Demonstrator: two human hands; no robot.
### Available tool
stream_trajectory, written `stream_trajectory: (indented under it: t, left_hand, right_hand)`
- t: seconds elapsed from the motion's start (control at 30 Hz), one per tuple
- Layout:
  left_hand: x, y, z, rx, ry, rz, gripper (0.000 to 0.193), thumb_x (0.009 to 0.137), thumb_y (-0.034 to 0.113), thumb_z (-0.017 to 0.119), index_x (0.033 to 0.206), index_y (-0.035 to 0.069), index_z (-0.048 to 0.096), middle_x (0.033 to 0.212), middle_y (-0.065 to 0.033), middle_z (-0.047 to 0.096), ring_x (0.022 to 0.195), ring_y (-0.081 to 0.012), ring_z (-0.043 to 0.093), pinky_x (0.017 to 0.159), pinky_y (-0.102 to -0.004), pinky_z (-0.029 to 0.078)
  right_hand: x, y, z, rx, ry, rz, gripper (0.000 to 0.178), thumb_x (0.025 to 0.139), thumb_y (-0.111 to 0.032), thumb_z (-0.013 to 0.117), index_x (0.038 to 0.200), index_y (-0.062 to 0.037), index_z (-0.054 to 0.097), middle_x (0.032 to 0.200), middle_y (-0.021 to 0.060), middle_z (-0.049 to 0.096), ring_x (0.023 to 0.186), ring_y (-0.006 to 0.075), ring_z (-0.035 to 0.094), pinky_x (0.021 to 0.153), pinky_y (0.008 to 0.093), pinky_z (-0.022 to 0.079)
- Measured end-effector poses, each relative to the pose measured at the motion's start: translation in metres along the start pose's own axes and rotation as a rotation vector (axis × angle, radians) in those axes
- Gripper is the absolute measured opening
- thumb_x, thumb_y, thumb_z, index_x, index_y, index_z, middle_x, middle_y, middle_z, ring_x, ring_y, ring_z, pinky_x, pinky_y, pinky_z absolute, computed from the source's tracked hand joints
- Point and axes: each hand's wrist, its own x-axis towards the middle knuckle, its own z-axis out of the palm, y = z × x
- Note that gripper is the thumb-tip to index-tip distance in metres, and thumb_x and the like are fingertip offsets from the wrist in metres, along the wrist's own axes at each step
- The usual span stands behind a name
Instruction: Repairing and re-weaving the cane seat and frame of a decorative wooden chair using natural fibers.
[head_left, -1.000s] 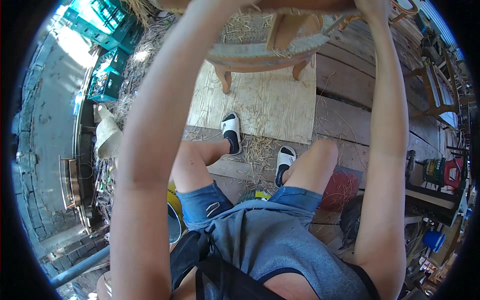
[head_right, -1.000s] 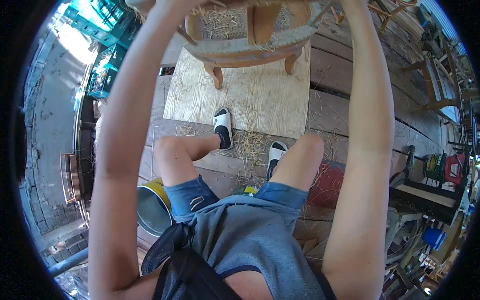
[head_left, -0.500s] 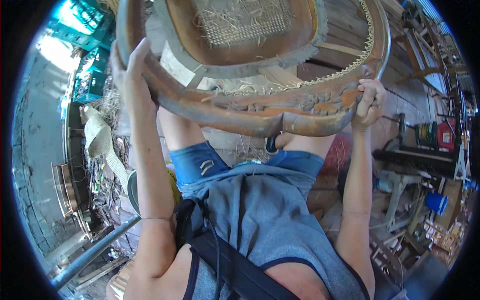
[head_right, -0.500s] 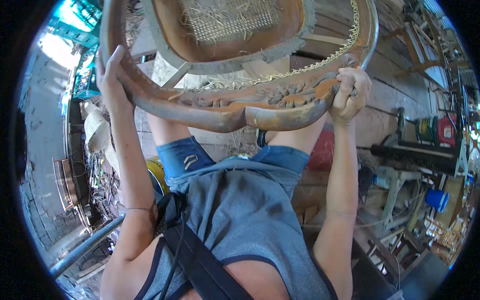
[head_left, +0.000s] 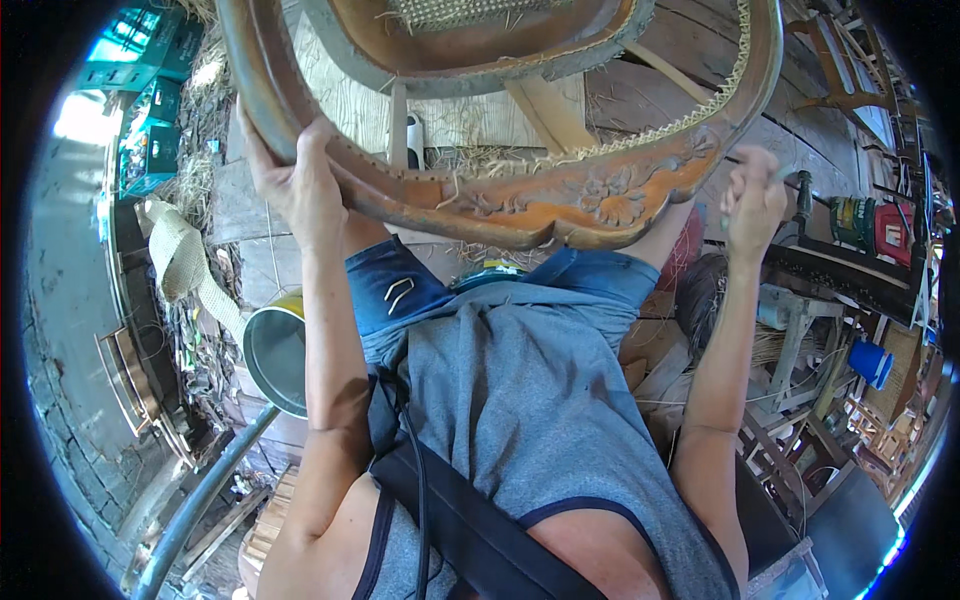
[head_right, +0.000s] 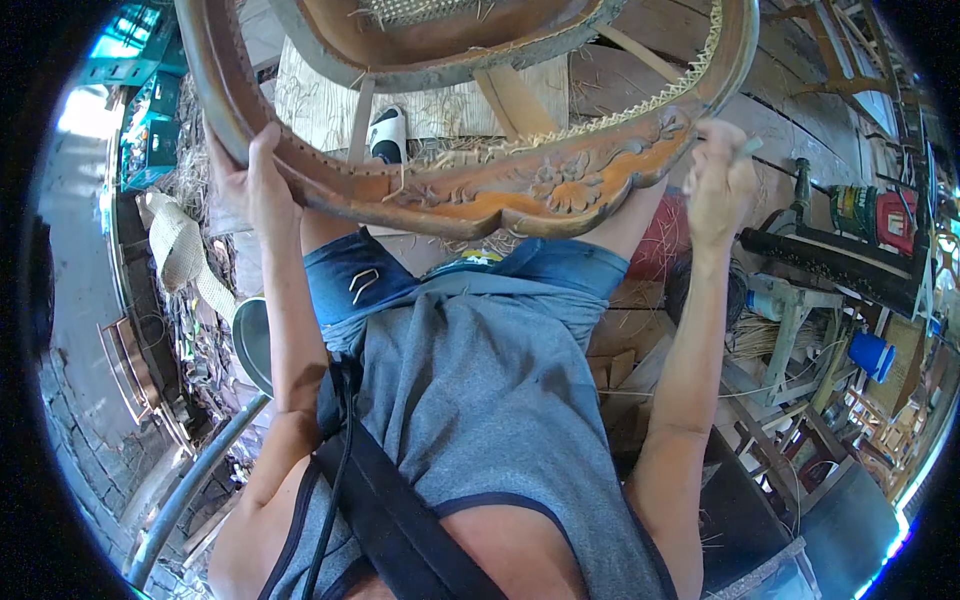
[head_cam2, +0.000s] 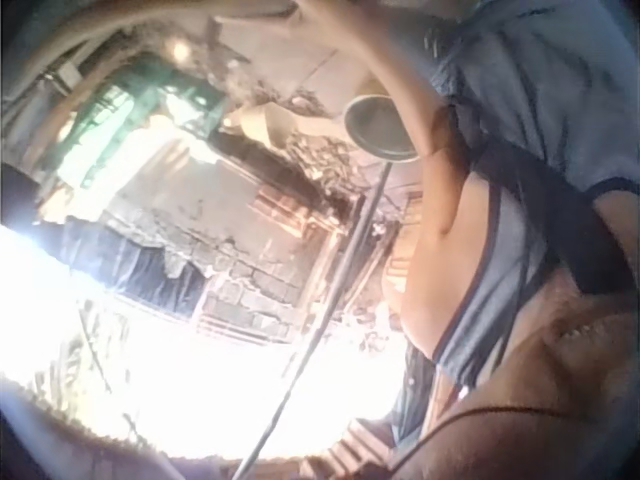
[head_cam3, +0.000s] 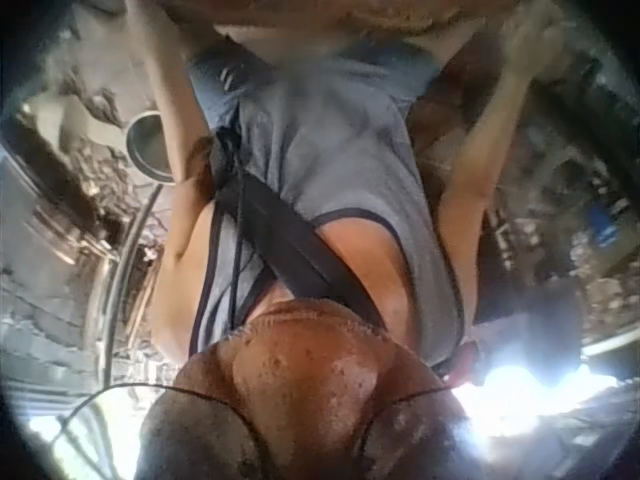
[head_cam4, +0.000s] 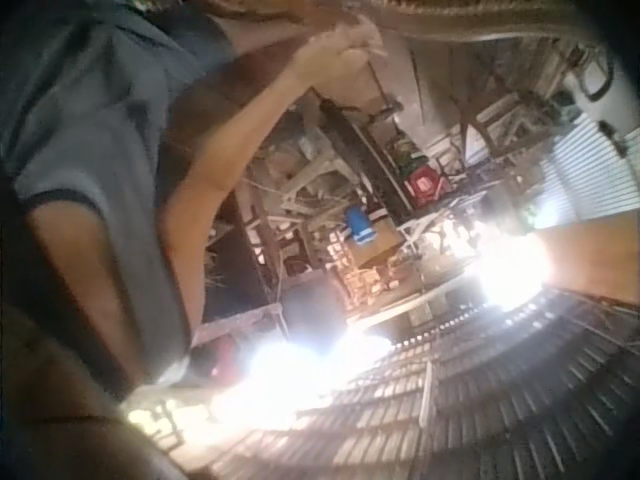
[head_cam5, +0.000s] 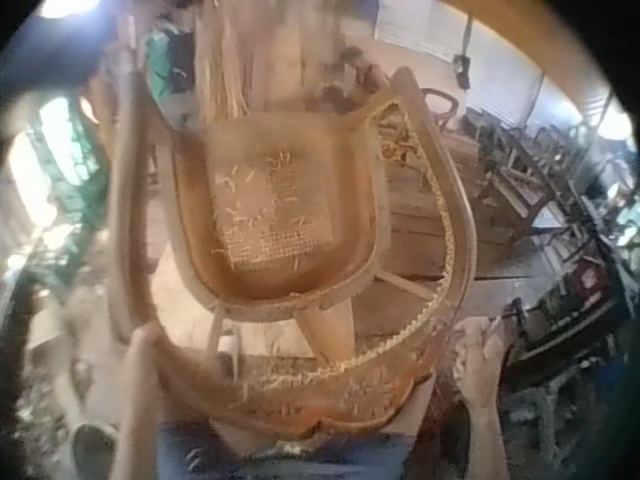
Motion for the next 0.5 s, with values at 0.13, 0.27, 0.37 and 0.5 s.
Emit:
stream_trajectory:
  t: [0.13,0.27,0.37,0.5]
  left_hand:
    - [0.017,-0.012,-0.004,-0.015,-0.031,-0.041,0.073,0.075,0.003,0.065,0.143,0.001,0.038,0.121,-0.0087,0.054,0.104,-0.0160,0.055,0.091,-0.0280,0.045]
    - [0.031,-0.025,-0.008,0.019,-0.052,-0.041,0.063,0.083,0.019,0.064,0.140,0.000,0.042,0.129,-0.0116,0.053,0.107,-0.0193,0.057,0.092,-0.0291,0.046]
    - [0.028,-0.032,-0.018,-0.504,-0.008,-0.182,0.055,0.092,0.029,0.055,0.136,-0.001,0.045,0.131,-0.0126,0.054,0.111,-0.0216,0.058,0.092,-0.0321,0.048]
    - [-0.008,-0.074,-0.041,-0.313,0.188,-0.631,0.043,0.097,0.031,0.049,0.127,0.001,0.051,0.120,-0.0098,0.059,0.106,-0.0206,0.059,0.088,-0.0350,0.050]
  right_hand:
    - [-0.014,-0.048,0.078,-0.599,-0.623,-0.235,0.040,0.090,-0.032,0.064,0.121,-0.0066,0.064,0.101,0.0089,0.064,0.096,0.0211,0.062,0.088,0.0326,0.048]
    - [0.003,-0.034,0.183,-0.651,-1.131,-0.374,0.050,0.086,-0.034,0.068,0.126,-0.0046,0.060,0.123,0.0152,0.060,0.112,0.0267,0.059,0.097,0.0350,0.046]
    - [0.029,-0.022,0.204,-0.584,-1.354,-0.296,0.053,0.086,-0.033,0.068,0.129,-0.0039,0.058,0.118,0.0149,0.064,0.112,0.0280,0.060,0.098,0.0352,0.046]
    - [0.020,-0.021,0.206,-0.617,-1.253,-0.503,0.035,0.087,-0.026,0.064,0.110,0.0006,0.061,0.098,0.0174,0.067,0.099,0.0352,0.063,0.088,0.0412,0.048]
